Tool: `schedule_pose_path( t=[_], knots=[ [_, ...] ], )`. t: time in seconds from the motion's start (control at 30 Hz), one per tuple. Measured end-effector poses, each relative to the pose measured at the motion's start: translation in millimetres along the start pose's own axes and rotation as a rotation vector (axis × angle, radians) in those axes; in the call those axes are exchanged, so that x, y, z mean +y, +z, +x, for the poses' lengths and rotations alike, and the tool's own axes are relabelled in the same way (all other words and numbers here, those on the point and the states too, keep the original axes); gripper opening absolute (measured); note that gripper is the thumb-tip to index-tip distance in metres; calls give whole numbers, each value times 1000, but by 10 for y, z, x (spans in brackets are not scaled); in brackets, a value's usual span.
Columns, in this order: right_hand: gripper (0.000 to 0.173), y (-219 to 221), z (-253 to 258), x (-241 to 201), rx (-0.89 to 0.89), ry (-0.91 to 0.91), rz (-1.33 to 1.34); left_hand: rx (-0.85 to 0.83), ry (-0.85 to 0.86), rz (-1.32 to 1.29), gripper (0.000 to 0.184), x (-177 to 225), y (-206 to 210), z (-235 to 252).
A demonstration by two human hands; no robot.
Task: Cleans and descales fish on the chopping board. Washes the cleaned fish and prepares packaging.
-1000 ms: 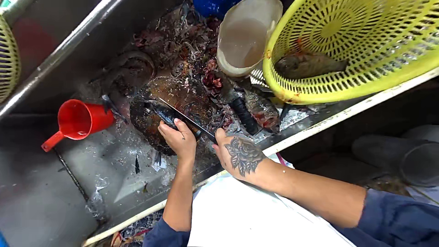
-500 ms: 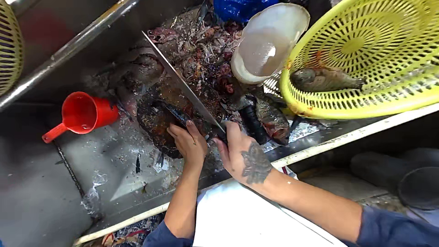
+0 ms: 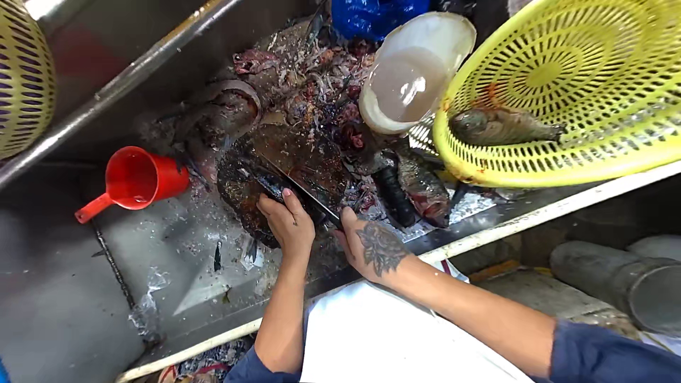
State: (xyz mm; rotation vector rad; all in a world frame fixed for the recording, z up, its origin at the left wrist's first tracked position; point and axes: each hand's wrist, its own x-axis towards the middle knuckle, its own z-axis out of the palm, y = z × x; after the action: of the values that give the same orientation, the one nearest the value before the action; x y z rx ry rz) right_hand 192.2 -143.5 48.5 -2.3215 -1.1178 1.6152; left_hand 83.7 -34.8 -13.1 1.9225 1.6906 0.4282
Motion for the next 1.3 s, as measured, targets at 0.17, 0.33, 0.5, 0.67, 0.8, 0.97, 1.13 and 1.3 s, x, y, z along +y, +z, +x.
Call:
schedule_pose_path(
  t=[0.17,0.33,0.5,0.67,0.8,0.97,1.13,1.3],
  knots=[
    [46,-158,136,487,-130,-117,436,29,-49,-48,67,-302,-248,118],
    [36,-230,106,624,-206,26,627,-253,406,394,63,-439,-792,398],
    [31,-236,240,549,-284,79,493,-780,879,497,69,-384,-859,1084],
    [40,-261,185,615,-270,-45,525,-811,968,594,61,-253,-904,1179],
    [33,-363,-10,529,-16,-164,-107,-714,979,510,63,-510,-817,1006],
    [29,-478,-427,53,304,-127,-685,-271,799,348,56,-785,-730,609],
    [25,-614,-541,-270,397,-109,-942,-3,792,332,49,-875,-582,334],
    [33,-649,-642,-476,364,-91,-1113,123,811,347,44,-893,-542,166]
  ],
)
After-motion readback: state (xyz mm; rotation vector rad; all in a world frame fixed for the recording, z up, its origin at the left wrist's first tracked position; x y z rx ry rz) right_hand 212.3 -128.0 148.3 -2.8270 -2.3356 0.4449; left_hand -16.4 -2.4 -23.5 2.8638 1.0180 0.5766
